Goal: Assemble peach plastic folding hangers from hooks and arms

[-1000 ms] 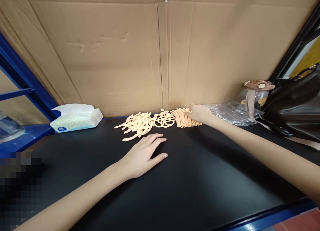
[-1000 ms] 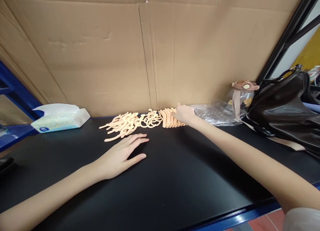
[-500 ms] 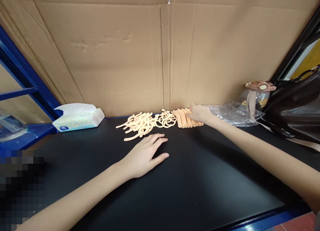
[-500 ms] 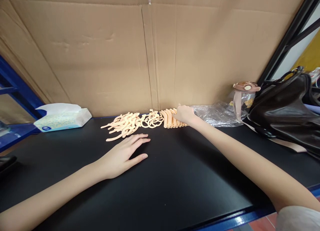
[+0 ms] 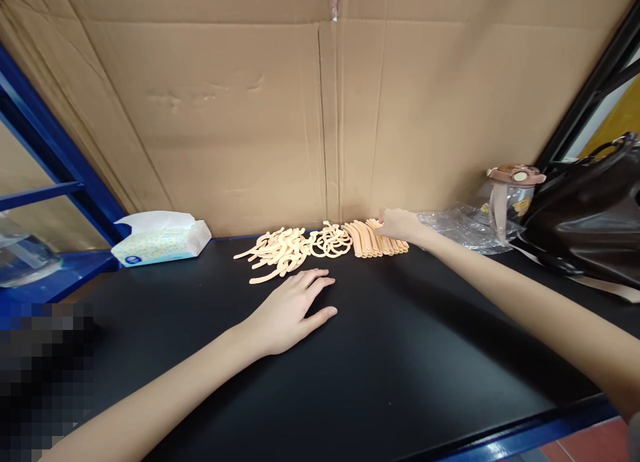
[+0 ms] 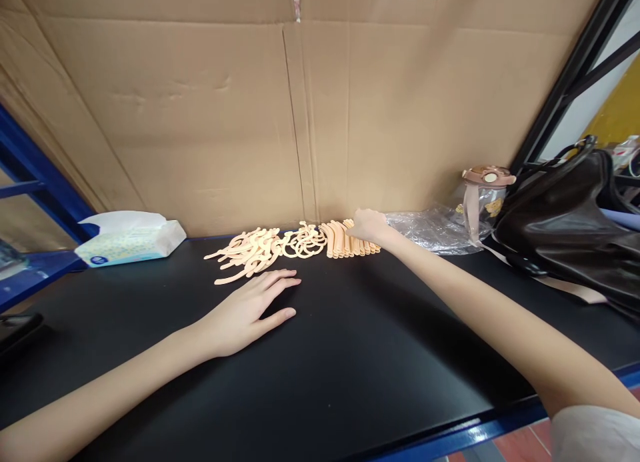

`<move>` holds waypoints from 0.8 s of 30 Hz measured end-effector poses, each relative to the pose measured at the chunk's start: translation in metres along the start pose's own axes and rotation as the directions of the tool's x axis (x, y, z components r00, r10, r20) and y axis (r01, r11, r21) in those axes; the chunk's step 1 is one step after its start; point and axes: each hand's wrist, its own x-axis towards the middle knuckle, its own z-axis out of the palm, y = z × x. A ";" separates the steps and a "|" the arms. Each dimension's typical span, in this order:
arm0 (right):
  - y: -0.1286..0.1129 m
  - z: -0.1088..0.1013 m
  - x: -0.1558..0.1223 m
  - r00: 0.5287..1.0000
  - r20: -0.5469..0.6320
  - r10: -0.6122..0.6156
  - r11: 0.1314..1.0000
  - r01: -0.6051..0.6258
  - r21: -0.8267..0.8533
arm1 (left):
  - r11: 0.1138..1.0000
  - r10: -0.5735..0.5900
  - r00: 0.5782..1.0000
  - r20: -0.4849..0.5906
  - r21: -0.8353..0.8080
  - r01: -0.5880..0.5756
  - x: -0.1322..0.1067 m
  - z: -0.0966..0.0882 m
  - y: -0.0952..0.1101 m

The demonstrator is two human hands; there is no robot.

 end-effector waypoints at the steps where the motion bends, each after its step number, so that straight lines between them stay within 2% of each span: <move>1: 0.001 -0.001 -0.001 1.000 0.006 -0.001 1.000 0.001 -0.003 | 1.000 0.000 1.000 0.002 0.000 0.000 0.000 0.000 0.000; 7: 0.002 -0.002 -0.004 0.997 0.079 -0.008 0.999 0.011 -0.032 | 1.000 0.006 1.000 -0.003 0.004 -0.006 0.000 -0.001 0.000; 13: -0.001 0.002 0.001 0.995 0.097 -0.029 0.999 0.032 -0.028 | 1.000 0.013 1.000 0.003 0.011 -0.013 0.000 0.000 0.000; 24: 0.002 0.004 0.005 0.992 0.017 -0.126 0.990 0.125 0.071 | 1.000 0.021 1.000 -0.008 0.022 -0.020 0.000 0.002 -0.003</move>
